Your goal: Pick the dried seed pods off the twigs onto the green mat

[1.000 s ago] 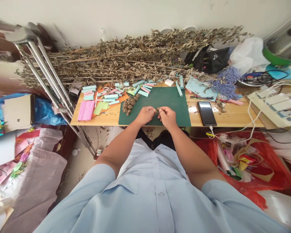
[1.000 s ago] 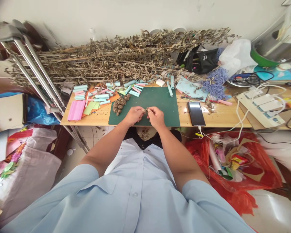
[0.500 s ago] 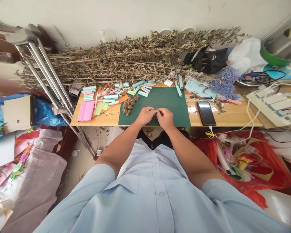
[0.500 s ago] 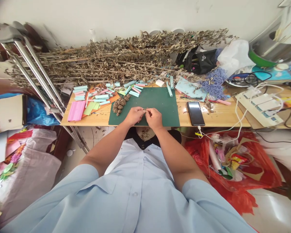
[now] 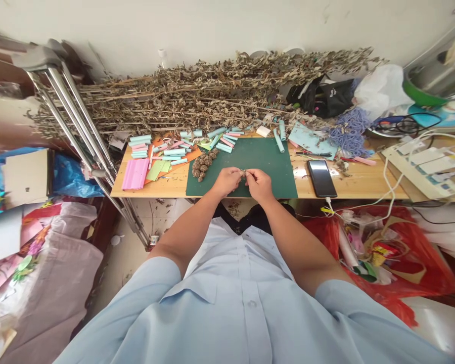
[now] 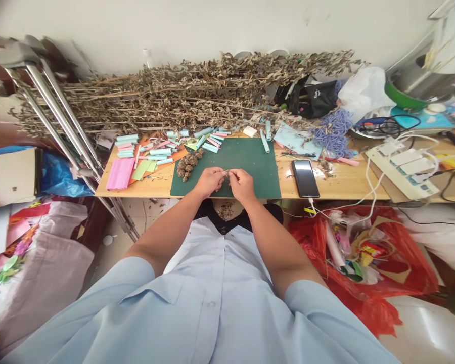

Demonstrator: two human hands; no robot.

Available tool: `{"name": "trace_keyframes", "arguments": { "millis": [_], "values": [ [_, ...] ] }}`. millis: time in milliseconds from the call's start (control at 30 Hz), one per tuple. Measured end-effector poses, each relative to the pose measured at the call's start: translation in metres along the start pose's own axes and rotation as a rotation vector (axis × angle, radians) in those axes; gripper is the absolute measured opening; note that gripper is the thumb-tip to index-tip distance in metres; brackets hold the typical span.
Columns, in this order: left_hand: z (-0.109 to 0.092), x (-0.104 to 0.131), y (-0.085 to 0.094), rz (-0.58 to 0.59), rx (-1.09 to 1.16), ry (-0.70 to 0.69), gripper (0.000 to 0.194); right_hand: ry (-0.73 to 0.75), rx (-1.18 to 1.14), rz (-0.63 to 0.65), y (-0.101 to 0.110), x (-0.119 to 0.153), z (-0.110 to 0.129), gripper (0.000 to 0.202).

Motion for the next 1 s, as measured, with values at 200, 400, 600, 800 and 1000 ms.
{"name": "trace_keyframes", "arguments": {
  "millis": [200,400,600,800,1000],
  "values": [
    [0.0,-0.001,0.002,-0.048,0.013,-0.01,0.016,0.164,0.022,-0.004,-0.003,0.005,0.009,0.024],
    [0.001,-0.001,0.003,-0.039,-0.115,-0.038,0.02,0.206,0.13,-0.05,-0.002,0.006,0.009,0.021],
    [0.0,0.0,0.004,-0.024,-0.202,-0.077,0.018,0.181,0.154,-0.055,0.0,0.006,0.009,0.019],
    [0.001,0.001,0.003,0.038,-0.158,-0.07,0.019,-0.072,-0.032,0.092,-0.004,0.004,-0.004,0.019],
    [0.0,0.002,0.0,0.094,-0.05,-0.049,0.018,-0.211,-0.172,0.122,0.001,0.001,-0.005,0.023]
  ]
}}
Point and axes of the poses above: each hand's wrist, its own x-axis away from the middle knuckle, its own y-axis out of the back of the hand, z = x × y, the point moved 7 cm from there along -x, towards the middle knuckle, and after that the axes turned 9 degrees about x, right-handed, at the moved point
